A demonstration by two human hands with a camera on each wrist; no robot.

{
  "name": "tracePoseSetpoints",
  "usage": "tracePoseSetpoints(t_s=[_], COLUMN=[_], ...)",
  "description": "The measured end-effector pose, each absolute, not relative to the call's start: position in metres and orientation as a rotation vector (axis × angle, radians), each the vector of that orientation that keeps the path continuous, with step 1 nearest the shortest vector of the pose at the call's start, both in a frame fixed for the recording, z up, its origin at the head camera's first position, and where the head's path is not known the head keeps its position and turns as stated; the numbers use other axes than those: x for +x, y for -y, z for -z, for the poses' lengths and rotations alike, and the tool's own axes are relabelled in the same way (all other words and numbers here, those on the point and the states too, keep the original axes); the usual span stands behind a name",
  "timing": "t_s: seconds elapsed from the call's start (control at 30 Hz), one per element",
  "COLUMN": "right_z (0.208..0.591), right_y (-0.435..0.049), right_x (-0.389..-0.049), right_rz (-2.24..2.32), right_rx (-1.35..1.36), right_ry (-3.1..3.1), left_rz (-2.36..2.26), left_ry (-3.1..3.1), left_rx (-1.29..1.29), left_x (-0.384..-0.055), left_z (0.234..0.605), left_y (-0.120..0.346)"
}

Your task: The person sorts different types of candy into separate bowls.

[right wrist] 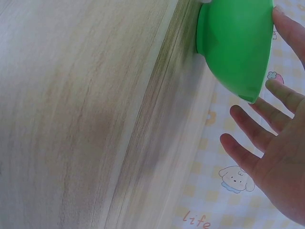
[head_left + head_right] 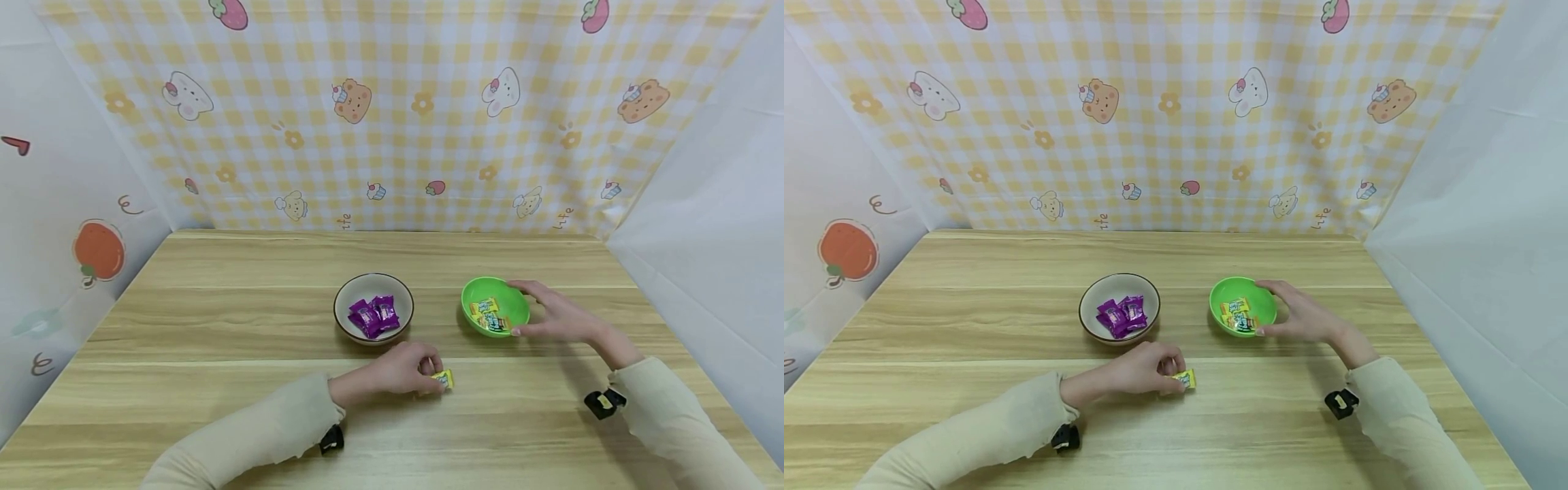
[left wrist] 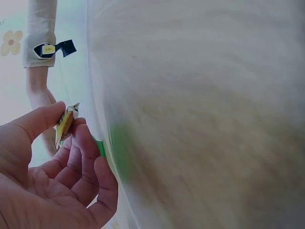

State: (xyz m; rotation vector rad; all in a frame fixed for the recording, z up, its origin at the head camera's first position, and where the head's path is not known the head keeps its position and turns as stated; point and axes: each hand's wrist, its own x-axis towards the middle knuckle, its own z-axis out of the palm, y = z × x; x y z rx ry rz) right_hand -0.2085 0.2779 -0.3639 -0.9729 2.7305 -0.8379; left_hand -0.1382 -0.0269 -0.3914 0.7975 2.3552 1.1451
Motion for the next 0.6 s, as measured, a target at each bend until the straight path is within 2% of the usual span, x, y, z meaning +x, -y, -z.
tracePoseSetpoints(t_s=[0.17, 0.6], right_z=[0.364, 0.365], right_y=[-0.278, -0.279], right_x=[-0.209, -0.209], right_rz=[0.837, 0.85], right_rx=[-0.972, -0.964], right_ry=[-2.726, -2.721], left_rz=[-1.257, -1.349], left_ry=[-2.285, -2.304], left_rx=[0.704, 0.701], left_x=[-0.138, -0.147], left_z=[0.385, 0.37], left_y=[0.025, 0.017])
